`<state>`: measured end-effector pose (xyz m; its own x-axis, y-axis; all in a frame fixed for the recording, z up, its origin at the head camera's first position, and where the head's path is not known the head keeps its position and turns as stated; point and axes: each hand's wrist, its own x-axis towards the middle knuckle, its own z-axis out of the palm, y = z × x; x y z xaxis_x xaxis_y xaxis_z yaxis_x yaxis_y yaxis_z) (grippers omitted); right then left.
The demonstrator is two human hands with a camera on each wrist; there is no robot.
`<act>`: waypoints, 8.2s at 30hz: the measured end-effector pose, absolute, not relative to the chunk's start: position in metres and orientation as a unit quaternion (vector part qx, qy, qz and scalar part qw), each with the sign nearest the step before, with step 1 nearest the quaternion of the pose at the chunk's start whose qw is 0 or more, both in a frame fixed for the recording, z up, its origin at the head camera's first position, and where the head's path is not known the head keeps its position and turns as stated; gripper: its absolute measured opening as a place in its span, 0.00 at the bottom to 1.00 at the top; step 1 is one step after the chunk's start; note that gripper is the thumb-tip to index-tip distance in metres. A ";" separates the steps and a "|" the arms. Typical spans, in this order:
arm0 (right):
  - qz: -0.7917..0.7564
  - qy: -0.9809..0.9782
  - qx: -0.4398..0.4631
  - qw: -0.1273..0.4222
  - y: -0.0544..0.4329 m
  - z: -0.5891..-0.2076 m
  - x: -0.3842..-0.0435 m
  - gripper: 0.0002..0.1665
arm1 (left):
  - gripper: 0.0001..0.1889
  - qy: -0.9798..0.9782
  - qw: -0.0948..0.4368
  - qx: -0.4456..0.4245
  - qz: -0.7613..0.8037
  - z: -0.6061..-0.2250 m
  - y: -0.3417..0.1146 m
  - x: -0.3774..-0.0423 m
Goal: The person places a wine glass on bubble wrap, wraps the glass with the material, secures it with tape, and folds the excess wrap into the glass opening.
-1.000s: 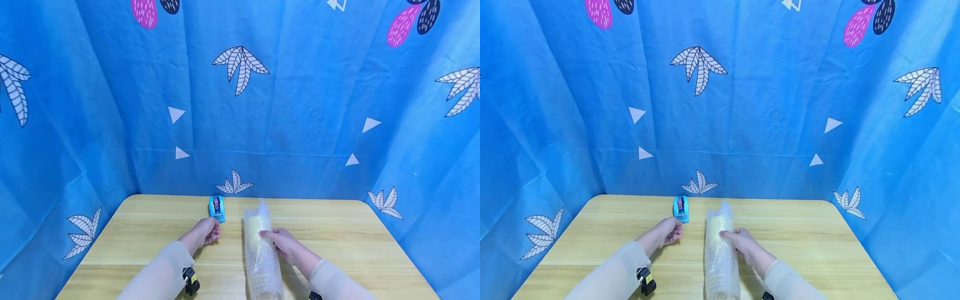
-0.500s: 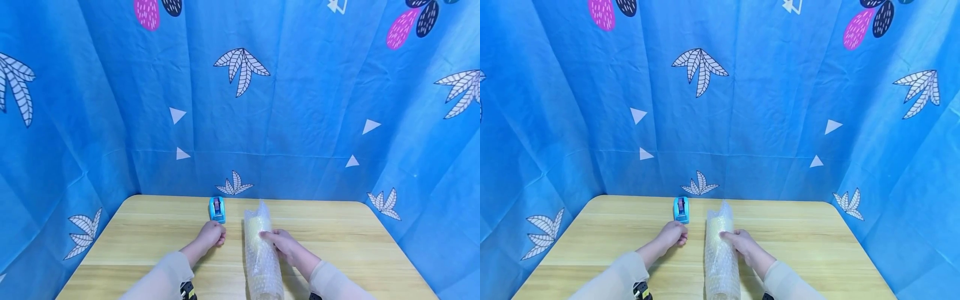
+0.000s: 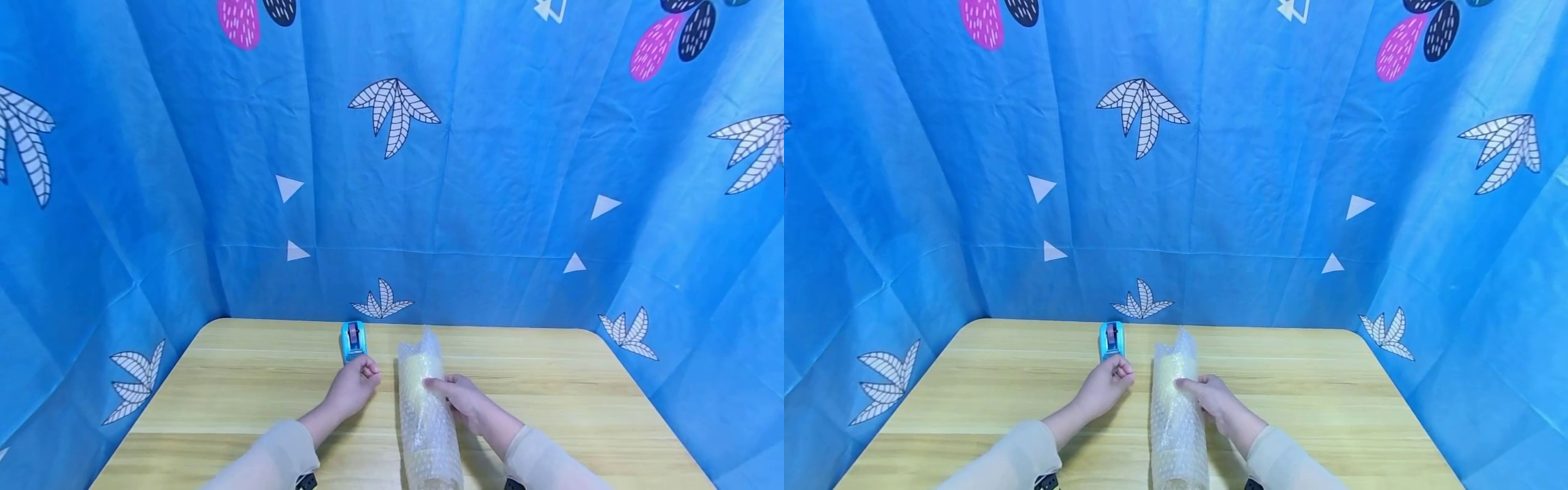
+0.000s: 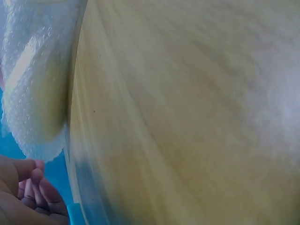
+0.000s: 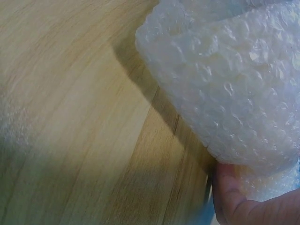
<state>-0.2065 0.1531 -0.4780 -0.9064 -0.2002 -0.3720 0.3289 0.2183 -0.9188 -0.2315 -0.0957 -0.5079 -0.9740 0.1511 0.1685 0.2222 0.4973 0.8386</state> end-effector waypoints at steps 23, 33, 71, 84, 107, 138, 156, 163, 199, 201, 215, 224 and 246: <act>-0.638 0.741 0.041 0.206 0.153 -0.476 -0.207 0.35 | 0.05 -0.851 0.028 -0.200 -0.486 -0.486 -0.062 -0.225; -0.639 0.742 0.053 0.198 0.151 -0.478 -0.206 0.33 | 0.01 -0.853 0.009 -0.222 -0.473 -0.481 -0.049 -0.226; -0.640 0.744 0.043 0.185 0.150 -0.479 -0.203 0.25 | 0.05 -0.892 -0.124 -0.259 -0.348 -0.440 -0.030 -0.243; -0.635 0.749 0.061 0.178 0.146 -0.477 -0.203 0.33 | 0.09 -0.903 -0.128 -0.195 -0.361 -0.437 -0.031 -0.243; -0.631 0.751 0.057 0.185 0.144 -0.479 -0.203 0.33 | 0.07 -0.935 -0.118 -0.097 -0.319 -0.435 -0.030 -0.241; -0.631 0.752 0.057 0.179 0.146 -0.479 -0.205 0.37 | 0.22 -0.901 -0.143 -0.094 -0.399 -0.458 -0.042 -0.241; -0.625 0.756 0.052 0.186 0.148 -0.481 -0.208 0.34 | 0.19 -0.833 -0.187 -0.098 -0.512 -0.476 -0.052 -0.237; -0.621 0.758 0.050 0.193 0.149 -0.483 -0.210 0.34 | 0.12 -0.806 -0.225 -0.110 -0.537 -0.475 -0.058 -0.235; -0.498 0.843 0.071 0.187 0.146 -0.454 -0.224 0.51 | 0.10 -0.815 -0.229 -0.075 -0.526 -0.468 -0.053 -0.238; -0.497 0.845 0.071 0.183 0.146 -0.455 -0.224 0.48 | 0.10 -0.816 -0.230 -0.072 -0.525 -0.468 -0.053 -0.238; -0.498 0.841 0.058 0.202 0.152 -0.457 -0.228 0.46 | 0.09 -0.807 -0.232 -0.077 -0.537 -0.472 -0.054 -0.241; -0.531 0.815 0.057 0.225 0.157 -0.457 -0.233 0.43 | 0.09 -0.798 -0.220 -0.051 -0.559 -0.476 -0.059 -0.241; -0.639 0.724 0.039 0.256 0.167 -0.469 -0.229 0.33 | 0.15 -0.691 -0.206 -0.010 -0.692 -0.484 -0.057 -0.234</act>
<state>-0.2287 0.1668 -0.4690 -0.8664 -0.2705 -0.4198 0.3830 0.1794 -0.9062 -0.2339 -0.0569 -0.4840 -0.9148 0.2991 -0.2715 -0.2720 0.0410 0.9614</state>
